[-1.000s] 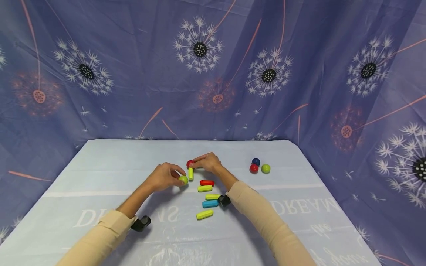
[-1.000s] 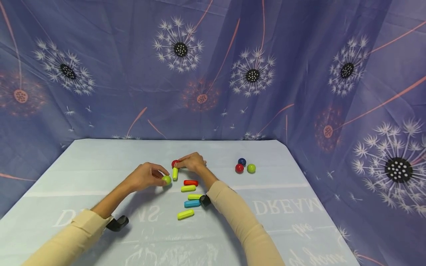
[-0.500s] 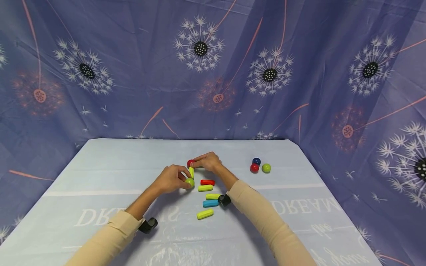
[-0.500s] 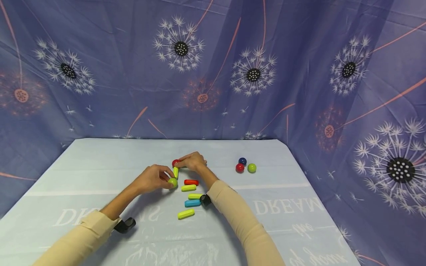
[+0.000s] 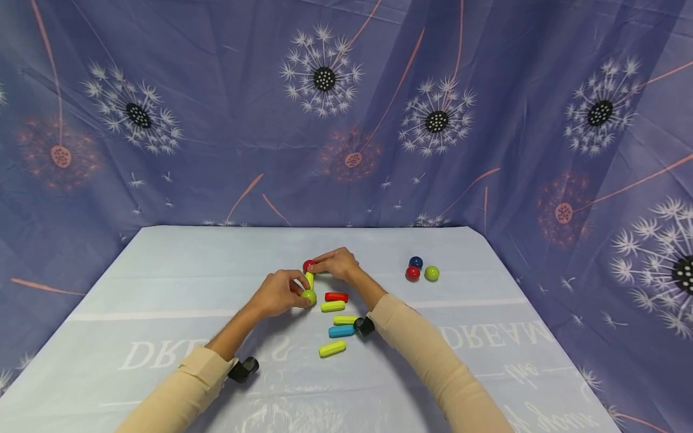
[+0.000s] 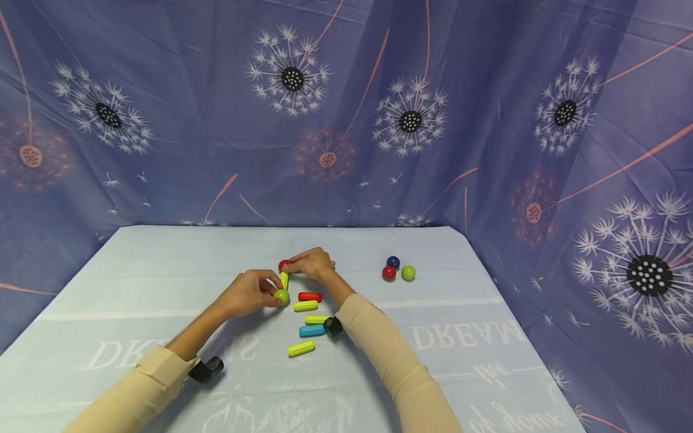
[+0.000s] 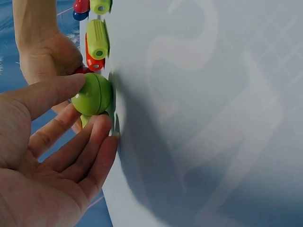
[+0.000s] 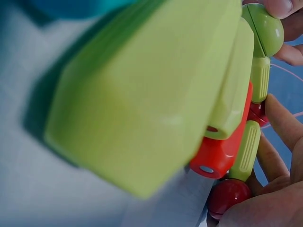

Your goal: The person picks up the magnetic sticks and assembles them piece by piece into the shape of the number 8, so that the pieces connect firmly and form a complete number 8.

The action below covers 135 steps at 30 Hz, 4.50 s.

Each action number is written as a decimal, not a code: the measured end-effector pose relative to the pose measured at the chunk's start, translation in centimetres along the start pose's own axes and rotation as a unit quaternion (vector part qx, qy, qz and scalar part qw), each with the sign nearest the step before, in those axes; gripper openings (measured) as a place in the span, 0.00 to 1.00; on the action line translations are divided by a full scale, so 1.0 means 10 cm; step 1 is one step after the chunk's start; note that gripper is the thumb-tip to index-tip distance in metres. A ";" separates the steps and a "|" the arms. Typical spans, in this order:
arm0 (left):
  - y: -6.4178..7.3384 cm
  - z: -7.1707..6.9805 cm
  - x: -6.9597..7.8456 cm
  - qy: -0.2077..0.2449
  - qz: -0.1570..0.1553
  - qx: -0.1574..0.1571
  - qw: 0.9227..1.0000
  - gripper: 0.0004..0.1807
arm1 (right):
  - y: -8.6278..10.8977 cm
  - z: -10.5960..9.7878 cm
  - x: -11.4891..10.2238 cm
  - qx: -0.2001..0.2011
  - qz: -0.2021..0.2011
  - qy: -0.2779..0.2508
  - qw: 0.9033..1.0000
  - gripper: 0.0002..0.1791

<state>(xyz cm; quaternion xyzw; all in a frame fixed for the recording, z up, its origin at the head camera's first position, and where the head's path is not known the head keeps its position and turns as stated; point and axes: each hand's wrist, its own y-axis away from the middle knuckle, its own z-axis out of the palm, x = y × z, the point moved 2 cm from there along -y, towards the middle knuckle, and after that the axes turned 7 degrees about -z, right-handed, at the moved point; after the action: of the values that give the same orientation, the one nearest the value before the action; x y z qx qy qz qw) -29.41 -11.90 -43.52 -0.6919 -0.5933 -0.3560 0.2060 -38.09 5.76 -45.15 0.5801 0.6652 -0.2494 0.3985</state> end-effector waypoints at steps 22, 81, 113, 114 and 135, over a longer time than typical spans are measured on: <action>-0.14 -0.03 -0.27 0.190 -0.043 -0.109 0.975 0.16 | -0.01 0.00 -0.02 -0.012 0.004 0.001 1.000 0.18; -0.14 -0.02 -0.36 0.248 -0.036 -0.117 0.961 0.17 | 0.58 -0.48 -0.08 -0.008 -0.140 0.070 0.988 0.18; -0.13 -0.02 -0.37 0.233 -0.035 -0.105 0.966 0.18 | 0.70 -0.22 0.15 -0.110 -0.104 0.097 0.984 0.10; -0.13 -0.02 -0.37 0.234 -0.034 -0.106 0.966 0.18 | 0.70 -0.22 0.15 -0.111 -0.104 0.099 0.983 0.10; -0.12 -0.02 -0.35 0.235 -0.043 -0.105 0.965 0.17 | 0.71 -0.22 0.14 -0.105 -0.098 0.112 0.983 0.12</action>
<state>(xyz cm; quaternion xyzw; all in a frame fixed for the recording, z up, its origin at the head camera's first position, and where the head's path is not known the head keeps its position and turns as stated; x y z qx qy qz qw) -30.78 -14.18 -46.14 -0.5801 -0.5166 -0.5778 0.2502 -31.73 9.77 -44.14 0.4915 0.7817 -0.1492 0.3536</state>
